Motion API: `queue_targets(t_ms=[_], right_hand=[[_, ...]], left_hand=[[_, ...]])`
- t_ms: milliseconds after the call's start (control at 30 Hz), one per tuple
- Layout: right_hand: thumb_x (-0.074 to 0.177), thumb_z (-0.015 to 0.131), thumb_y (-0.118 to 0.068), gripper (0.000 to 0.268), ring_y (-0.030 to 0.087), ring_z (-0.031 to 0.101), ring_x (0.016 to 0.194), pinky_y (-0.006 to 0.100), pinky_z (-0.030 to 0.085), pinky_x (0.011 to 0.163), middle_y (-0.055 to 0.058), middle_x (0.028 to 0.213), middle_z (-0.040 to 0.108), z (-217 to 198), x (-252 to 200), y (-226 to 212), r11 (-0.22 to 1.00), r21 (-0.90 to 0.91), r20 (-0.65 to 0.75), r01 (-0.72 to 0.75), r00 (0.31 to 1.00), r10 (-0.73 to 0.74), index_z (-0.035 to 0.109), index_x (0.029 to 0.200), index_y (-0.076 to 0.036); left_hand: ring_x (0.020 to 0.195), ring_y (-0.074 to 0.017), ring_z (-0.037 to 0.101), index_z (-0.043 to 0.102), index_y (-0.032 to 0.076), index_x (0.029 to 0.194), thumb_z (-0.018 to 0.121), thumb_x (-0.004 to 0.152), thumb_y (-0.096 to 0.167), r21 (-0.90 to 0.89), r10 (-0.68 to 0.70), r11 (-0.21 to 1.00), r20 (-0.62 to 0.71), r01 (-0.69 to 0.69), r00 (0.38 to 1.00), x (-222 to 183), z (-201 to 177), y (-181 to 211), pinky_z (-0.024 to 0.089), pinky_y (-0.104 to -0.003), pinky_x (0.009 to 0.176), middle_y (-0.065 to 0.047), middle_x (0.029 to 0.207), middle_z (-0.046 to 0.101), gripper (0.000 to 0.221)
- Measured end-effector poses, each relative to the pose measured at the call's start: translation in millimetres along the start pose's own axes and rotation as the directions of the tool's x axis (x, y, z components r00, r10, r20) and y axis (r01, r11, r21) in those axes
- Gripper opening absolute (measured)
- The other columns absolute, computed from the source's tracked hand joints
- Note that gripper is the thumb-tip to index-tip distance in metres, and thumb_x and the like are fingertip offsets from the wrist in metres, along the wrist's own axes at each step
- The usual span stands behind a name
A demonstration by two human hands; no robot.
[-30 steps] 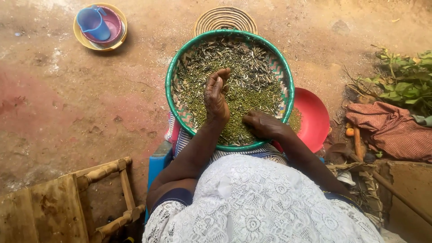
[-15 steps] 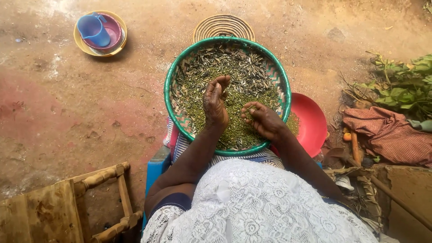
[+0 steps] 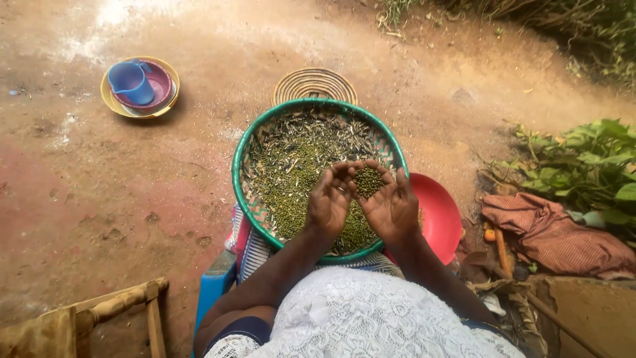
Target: Manually sorting mung beans from husks and debris in a plastic bowl by sifting through the mixture with hands.
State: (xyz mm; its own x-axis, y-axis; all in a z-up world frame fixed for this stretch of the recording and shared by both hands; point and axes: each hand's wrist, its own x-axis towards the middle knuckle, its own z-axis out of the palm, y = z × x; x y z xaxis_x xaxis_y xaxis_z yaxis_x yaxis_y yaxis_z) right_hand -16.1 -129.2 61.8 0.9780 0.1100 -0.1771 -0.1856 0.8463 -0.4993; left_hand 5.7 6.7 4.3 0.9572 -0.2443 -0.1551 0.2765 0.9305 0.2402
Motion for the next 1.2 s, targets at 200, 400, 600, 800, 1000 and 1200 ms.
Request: queue_targets(t_ms=[200,400,600,800,1000,1200], right_hand=[[0.106,0.038,-0.064,0.072,0.032,0.052,0.145,0.046,0.040,0.127,0.019,0.156,0.054,53,-17,10,0.907,-0.273,0.160,0.321,0.945,-0.287,0.051,0.146,-0.006],[0.107,0.031,-0.068,0.082,0.030,0.042,0.154,0.042,0.030,0.133,0.018,0.164,0.044,47,-16,24,0.753,-0.404,0.376,0.520,0.845,-0.382,0.041,0.154,-0.003],[0.109,0.022,-0.070,0.086,0.030,0.026,0.162,0.041,0.012,0.137,0.017,0.170,0.035,37,-11,23,0.610,-0.462,0.509,0.643,0.756,-0.411,0.036,0.162,-0.003],[0.110,0.034,-0.054,0.066,0.028,0.038,0.151,0.047,0.025,0.128,0.010,0.160,0.042,26,-14,19,0.758,-0.574,0.094,0.311,0.944,-0.316,0.038,0.158,-0.009],[0.108,0.039,-0.029,0.045,0.026,0.053,0.129,0.044,0.041,0.103,0.006,0.140,0.057,0,-3,39,0.994,-0.056,-0.210,-0.093,0.975,0.079,0.050,0.146,-0.008],[0.112,0.042,-0.028,0.048,0.036,0.052,0.144,0.054,0.038,0.122,0.018,0.156,0.057,-2,0,45,0.960,0.249,-0.079,-0.130,0.985,0.154,0.055,0.151,-0.003]], left_hand=[[0.126,-0.0211,0.069,0.063,0.001,0.141,0.051,0.114,0.030,-0.253,-0.101,0.961,0.058,0.113,0.993,-8,14,-11,0.056,-0.035,0.109,-0.013,0.145,0.069,0.042],[0.144,-0.0346,0.055,0.060,0.004,0.149,0.047,0.114,0.033,-0.365,-0.068,0.922,0.175,0.129,0.982,3,-3,-19,0.042,-0.050,0.127,-0.019,0.154,0.059,0.047],[0.151,-0.0342,0.048,0.056,0.005,0.155,0.041,0.116,0.042,-0.473,-0.081,0.854,0.289,0.216,0.954,1,-5,-16,0.038,-0.051,0.127,-0.018,0.160,0.053,0.055],[0.151,-0.0317,0.048,0.054,0.005,0.156,0.038,0.115,0.050,-0.307,0.000,0.950,0.209,0.065,0.978,-6,6,-3,0.044,-0.046,0.124,-0.016,0.161,0.053,0.063],[0.147,-0.0298,0.053,0.054,0.001,0.153,0.035,0.112,0.057,0.119,0.268,0.955,0.058,-0.273,0.962,-12,17,2,0.044,-0.042,0.125,-0.018,0.156,0.058,0.071],[0.153,-0.0294,0.043,0.046,-0.004,0.157,0.017,0.113,0.057,0.455,0.463,0.728,0.226,-0.513,0.857,-21,37,-1,0.029,-0.042,0.132,-0.021,0.160,0.052,0.081]])
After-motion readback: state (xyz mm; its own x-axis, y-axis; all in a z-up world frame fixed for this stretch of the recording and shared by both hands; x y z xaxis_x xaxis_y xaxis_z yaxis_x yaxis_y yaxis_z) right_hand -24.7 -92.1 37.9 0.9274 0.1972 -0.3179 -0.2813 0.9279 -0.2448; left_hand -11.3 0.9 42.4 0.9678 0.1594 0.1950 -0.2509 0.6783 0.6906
